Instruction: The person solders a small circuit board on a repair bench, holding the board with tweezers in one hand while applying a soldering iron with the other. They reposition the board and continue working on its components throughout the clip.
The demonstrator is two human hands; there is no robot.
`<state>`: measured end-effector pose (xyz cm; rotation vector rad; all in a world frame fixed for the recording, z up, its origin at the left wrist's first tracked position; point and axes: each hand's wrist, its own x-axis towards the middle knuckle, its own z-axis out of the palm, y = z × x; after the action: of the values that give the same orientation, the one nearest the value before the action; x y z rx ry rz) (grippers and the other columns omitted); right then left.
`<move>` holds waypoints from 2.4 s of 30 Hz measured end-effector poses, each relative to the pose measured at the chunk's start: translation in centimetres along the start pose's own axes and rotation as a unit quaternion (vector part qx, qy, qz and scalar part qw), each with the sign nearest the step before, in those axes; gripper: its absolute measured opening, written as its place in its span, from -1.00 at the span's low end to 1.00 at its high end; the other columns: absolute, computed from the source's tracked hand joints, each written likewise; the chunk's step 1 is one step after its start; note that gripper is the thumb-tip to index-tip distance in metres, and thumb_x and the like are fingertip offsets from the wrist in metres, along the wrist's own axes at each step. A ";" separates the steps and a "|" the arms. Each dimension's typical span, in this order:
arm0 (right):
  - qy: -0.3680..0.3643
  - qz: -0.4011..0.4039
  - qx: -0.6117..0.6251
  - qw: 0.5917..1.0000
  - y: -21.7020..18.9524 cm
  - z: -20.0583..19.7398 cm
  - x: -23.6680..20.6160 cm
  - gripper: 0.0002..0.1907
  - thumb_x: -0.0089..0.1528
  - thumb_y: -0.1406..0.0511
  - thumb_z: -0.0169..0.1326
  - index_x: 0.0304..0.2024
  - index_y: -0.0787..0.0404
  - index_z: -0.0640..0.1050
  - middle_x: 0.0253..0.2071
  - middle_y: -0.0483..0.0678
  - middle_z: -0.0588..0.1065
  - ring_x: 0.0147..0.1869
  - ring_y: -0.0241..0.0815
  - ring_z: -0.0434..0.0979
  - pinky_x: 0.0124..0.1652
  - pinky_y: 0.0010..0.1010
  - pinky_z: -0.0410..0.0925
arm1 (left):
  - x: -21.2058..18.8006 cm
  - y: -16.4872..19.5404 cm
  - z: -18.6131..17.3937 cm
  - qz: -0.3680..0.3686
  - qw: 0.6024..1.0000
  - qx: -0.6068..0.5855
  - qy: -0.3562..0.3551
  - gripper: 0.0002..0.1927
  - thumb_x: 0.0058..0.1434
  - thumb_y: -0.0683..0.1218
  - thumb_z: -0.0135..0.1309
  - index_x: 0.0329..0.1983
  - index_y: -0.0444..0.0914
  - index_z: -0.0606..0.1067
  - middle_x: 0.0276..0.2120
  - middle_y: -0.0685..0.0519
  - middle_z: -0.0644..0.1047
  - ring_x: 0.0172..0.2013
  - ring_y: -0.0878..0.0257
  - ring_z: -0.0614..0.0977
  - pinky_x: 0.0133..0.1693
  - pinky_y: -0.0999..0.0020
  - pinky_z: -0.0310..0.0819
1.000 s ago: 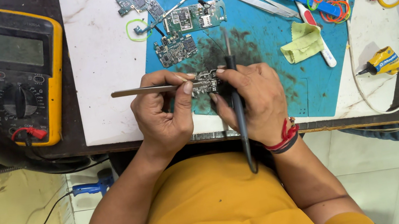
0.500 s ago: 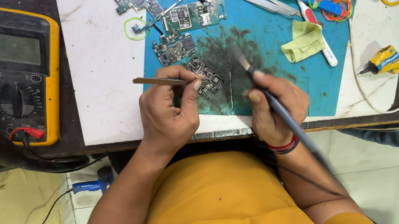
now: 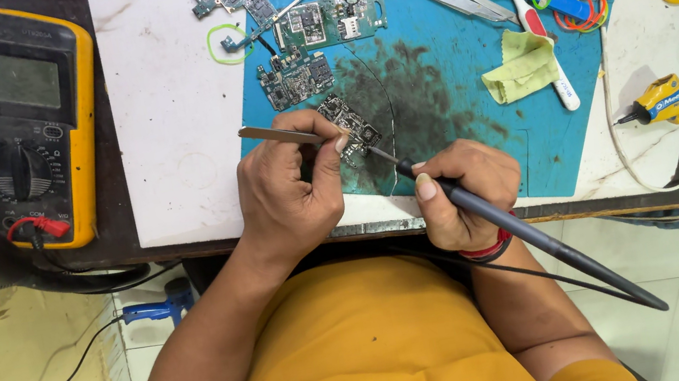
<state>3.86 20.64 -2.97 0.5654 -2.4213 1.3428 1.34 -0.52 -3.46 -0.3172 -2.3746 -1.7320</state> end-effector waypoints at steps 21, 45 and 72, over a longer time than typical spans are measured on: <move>0.003 -0.005 -0.012 1.000 -0.1 0.4 0.1 -0.87 0.29 0.36 0.11 -0.32 0.28 0.46 -0.42 0.03 0.54 -0.47 -0.12 0.46 -0.39 -0.37 0.32 | 0.0 0.0 -0.1 -0.004 1.000 0.001 -0.002 -0.87 0.36 -0.26 0.18 -0.16 -0.31 0.44 -0.36 0.03 0.58 -0.45 0.30 0.64 -0.40 0.42 0.48; 0.035 0.029 -0.053 0.998 -0.7 0.9 -2.8 -0.91 0.29 0.41 0.14 -0.22 0.34 0.51 -0.36 0.09 0.56 -0.36 -0.09 0.59 -0.30 -0.39 0.42 | 0.0 -0.1 0.1 0.002 1.000 0.000 0.000 -0.87 0.35 -0.26 0.18 -0.16 -0.31 0.44 -0.28 0.01 0.59 -0.43 0.29 0.64 -0.39 0.42 0.49; 0.030 0.017 -0.052 0.998 -0.7 0.8 -2.3 -0.91 0.27 0.45 0.17 -0.22 0.34 0.50 -0.38 0.07 0.55 -0.36 -0.09 0.59 -0.29 -0.38 0.44 | 0.1 -0.1 0.1 -0.004 1.000 0.004 0.000 -0.87 0.36 -0.25 0.19 -0.16 -0.30 0.44 -0.36 0.04 0.58 -0.47 0.32 0.62 -0.42 0.43 0.47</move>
<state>6.12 20.00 -3.92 0.4526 -2.4458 1.2218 1.19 -0.44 -3.53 -0.3071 -2.3843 -1.7259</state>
